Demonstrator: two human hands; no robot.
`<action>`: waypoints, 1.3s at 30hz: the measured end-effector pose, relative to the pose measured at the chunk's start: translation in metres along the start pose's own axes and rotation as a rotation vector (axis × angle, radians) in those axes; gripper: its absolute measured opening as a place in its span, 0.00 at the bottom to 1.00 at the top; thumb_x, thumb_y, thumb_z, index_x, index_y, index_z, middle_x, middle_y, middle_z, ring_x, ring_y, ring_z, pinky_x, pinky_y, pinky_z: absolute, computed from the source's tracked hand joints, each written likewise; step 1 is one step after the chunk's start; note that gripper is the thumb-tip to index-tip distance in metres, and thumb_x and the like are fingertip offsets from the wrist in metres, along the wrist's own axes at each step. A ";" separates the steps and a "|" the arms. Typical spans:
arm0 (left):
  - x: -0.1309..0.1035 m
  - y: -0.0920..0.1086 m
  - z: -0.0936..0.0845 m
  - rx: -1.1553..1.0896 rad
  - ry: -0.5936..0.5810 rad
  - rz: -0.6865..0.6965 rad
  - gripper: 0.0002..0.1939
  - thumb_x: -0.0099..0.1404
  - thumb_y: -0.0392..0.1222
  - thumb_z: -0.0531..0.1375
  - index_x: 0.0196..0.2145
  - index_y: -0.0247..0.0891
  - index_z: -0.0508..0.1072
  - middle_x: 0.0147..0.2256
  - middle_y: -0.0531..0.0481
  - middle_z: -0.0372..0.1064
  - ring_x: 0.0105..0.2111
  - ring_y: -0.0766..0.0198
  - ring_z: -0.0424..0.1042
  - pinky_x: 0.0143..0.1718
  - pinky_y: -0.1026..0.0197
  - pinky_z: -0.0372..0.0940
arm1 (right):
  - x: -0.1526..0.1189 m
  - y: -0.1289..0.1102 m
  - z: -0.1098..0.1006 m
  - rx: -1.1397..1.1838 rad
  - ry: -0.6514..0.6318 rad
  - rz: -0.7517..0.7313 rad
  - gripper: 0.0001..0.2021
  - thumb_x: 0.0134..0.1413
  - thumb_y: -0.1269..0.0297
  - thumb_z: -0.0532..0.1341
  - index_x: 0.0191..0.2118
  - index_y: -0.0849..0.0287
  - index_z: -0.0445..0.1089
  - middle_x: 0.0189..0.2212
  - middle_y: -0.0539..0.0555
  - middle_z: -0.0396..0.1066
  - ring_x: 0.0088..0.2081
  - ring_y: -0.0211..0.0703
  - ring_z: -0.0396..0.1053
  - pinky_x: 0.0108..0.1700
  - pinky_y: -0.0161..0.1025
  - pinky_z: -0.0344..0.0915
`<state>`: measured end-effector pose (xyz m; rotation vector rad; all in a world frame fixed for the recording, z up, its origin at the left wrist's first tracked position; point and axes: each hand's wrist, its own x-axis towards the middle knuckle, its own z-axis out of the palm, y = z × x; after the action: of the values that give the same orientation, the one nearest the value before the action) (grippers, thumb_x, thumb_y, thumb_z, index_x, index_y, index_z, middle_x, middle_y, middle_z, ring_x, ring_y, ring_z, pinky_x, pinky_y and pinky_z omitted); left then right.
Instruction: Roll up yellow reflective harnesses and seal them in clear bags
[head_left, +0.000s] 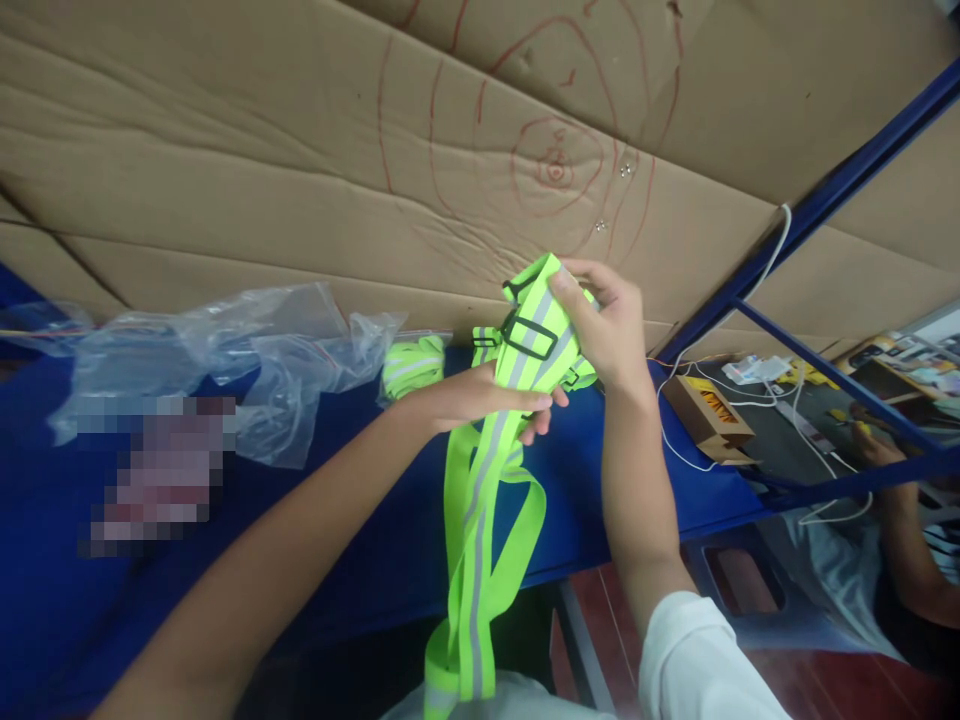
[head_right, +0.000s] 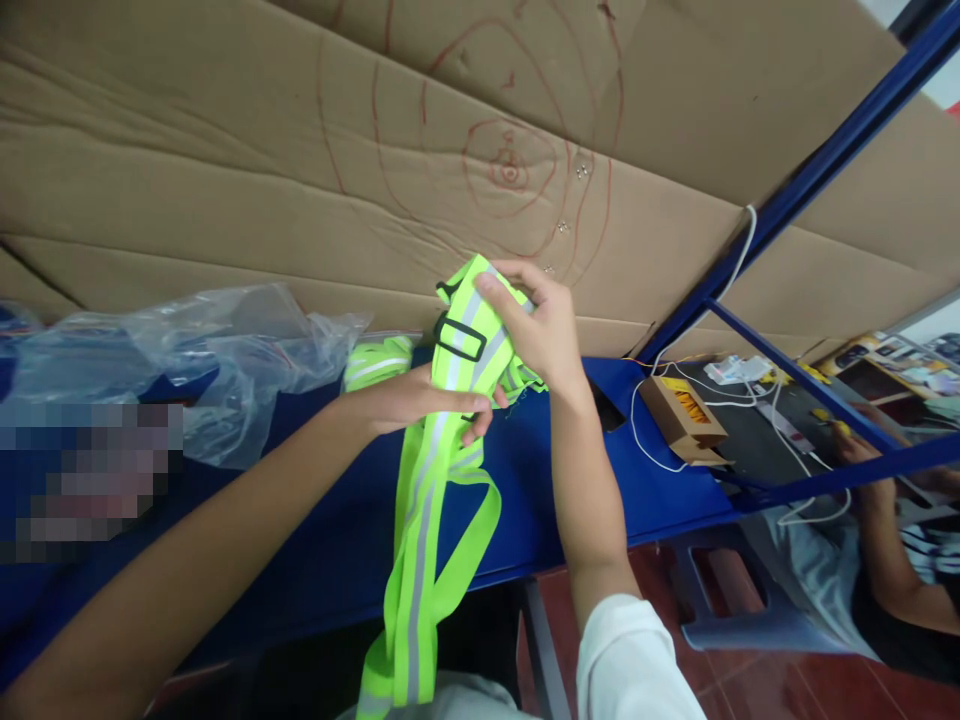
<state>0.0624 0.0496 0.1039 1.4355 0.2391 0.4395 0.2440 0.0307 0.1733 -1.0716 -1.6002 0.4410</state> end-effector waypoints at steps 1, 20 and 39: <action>-0.002 0.004 -0.001 0.111 0.023 0.030 0.16 0.68 0.51 0.69 0.45 0.34 0.80 0.30 0.48 0.76 0.29 0.62 0.75 0.37 0.58 0.71 | 0.001 0.001 0.001 0.094 -0.079 0.109 0.24 0.57 0.37 0.68 0.43 0.54 0.80 0.41 0.54 0.80 0.43 0.49 0.78 0.43 0.43 0.77; -0.020 0.036 -0.006 0.148 -0.021 0.075 0.14 0.63 0.41 0.73 0.45 0.33 0.82 0.45 0.39 0.83 0.45 0.54 0.83 0.50 0.55 0.77 | -0.013 -0.015 0.011 -0.171 -0.422 -0.153 0.26 0.60 0.44 0.71 0.55 0.57 0.75 0.45 0.53 0.80 0.44 0.47 0.78 0.49 0.42 0.73; -0.042 0.061 -0.006 0.571 0.027 0.058 0.10 0.72 0.44 0.62 0.41 0.35 0.81 0.42 0.47 0.82 0.41 0.60 0.81 0.42 0.64 0.72 | 0.003 0.018 0.028 0.254 -0.237 0.160 0.22 0.58 0.40 0.70 0.46 0.54 0.78 0.41 0.52 0.79 0.40 0.43 0.77 0.42 0.40 0.75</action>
<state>0.0133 0.0421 0.1590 1.9993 0.3649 0.4587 0.2254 0.0492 0.1522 -0.9822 -1.6158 0.8822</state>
